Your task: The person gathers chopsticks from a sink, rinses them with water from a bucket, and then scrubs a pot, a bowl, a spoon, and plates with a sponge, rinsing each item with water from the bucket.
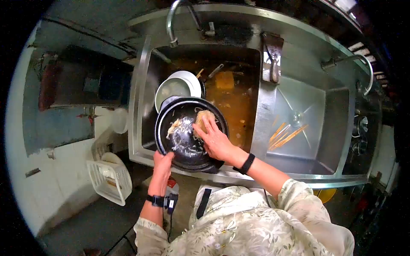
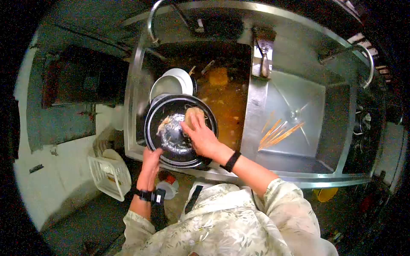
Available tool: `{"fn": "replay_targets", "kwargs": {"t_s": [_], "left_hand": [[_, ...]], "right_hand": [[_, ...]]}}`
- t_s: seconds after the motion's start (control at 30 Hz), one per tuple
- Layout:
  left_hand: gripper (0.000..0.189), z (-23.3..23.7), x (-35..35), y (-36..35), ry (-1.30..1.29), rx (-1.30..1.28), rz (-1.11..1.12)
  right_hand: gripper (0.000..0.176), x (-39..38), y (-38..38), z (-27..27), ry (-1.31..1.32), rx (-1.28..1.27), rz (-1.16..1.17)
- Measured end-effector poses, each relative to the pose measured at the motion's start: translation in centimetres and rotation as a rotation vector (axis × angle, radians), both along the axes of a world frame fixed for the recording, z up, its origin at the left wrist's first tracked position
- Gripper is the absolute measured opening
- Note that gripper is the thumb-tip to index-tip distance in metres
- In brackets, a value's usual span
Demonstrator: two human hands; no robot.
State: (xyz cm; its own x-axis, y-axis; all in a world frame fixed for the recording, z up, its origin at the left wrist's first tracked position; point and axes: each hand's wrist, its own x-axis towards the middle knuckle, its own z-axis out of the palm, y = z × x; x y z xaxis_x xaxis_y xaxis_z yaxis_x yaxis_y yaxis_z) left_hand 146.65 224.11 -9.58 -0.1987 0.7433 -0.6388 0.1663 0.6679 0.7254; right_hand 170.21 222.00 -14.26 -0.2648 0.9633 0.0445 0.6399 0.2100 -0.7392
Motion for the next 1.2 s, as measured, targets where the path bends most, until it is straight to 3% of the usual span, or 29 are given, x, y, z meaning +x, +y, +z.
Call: {"fn": "replay_targets", "kwargs": {"t_s": [0.13, 0.2, 0.23, 0.33, 0.37, 0.4, 0.5, 0.53, 0.57, 0.67, 0.8, 0.83, 0.93, 1.03, 1.1, 1.13, 1.17, 1.2], "left_hand": [[0.042, -1.8, 5.3, 3.7, 0.102, 0.121, -0.273], [0.047, -5.6, 6.0, 5.2, 0.184, 0.216, -0.420], [0.056, -6.5, 6.8, 6.1, 0.255, 0.149, -0.482], [0.069, -12.0, 7.7, 7.3, 0.385, 0.303, -0.647], [0.072, -11.2, 9.6, 7.8, 0.389, 0.373, -0.682], [0.072, -9.7, 10.7, 7.5, 0.509, 0.226, -0.715], [0.072, -9.2, 12.7, 7.3, 0.520, 0.196, -0.736], [0.073, -10.2, 13.0, 7.6, 0.559, 0.092, -0.768], [0.067, -11.5, 13.2, 7.4, 0.539, 0.163, -0.731], [0.074, -14.1, 12.4, 7.2, 0.415, 0.105, -0.764], [0.066, -18.1, 11.1, 6.7, 0.348, 0.148, -0.732], [0.063, -18.4, 10.8, 6.7, 0.274, 0.198, -0.722], [0.056, -20.4, 9.3, 6.4, 0.222, 0.160, -0.697], [0.047, -22.9, 8.1, 6.1, 0.201, 0.125, -0.701], [0.046, -23.1, 7.7, 6.1, 0.100, 0.110, -0.712], [0.048, -22.3, 8.0, 6.4, 0.082, 0.117, -0.743], [0.048, -22.2, 7.9, 6.3, 0.081, 0.107, -0.741], [0.050, -22.2, 7.9, 6.5, 0.052, 0.054, -0.734]], "right_hand": [[0.080, 1.4, 1.6, -4.3, -0.069, -0.180, -0.140], [0.072, 2.2, 2.3, -7.9, -0.074, -0.143, -0.259], [0.072, 2.6, 2.7, -9.2, -0.091, -0.192, -0.309], [0.065, 3.2, 3.2, -10.7, -0.048, -0.430, -0.442], [0.062, 3.6, 3.8, -12.4, -0.058, -0.449, -0.451], [0.059, 3.0, 3.2, -13.5, -0.055, -0.484, -0.507], [0.054, 2.4, 2.3, -15.7, -0.042, -0.571, -0.565], [0.052, 2.3, 1.9, -16.5, -0.029, -0.617, -0.565], [0.052, 2.1, 1.7, -17.6, -0.024, -0.630, -0.576], [0.030, 1.5, 0.6, -19.5, -0.042, -0.713, -0.671], [0.026, 2.0, 0.4, -22.1, -0.140, -0.848, -0.829], [0.026, 2.2, 0.8, -22.7, -0.143, -0.849, -0.836], [0.038, 2.6, 1.8, -23.3, -0.058, -0.847, -1.156], [0.041, 3.7, 4.8, -26.7, -0.029, -0.763, -1.174], [0.040, 3.7, 8.3, -24.4, 0.111, -0.701, -1.150], [0.034, 2.5, 9.1, -24.7, 0.059, -0.677, -1.182], [0.030, 1.0, 9.4, -25.3, 0.142, -0.416, -1.234], [0.030, -0.2, 9.3, -25.7, 0.279, -0.315, -1.146]]}}
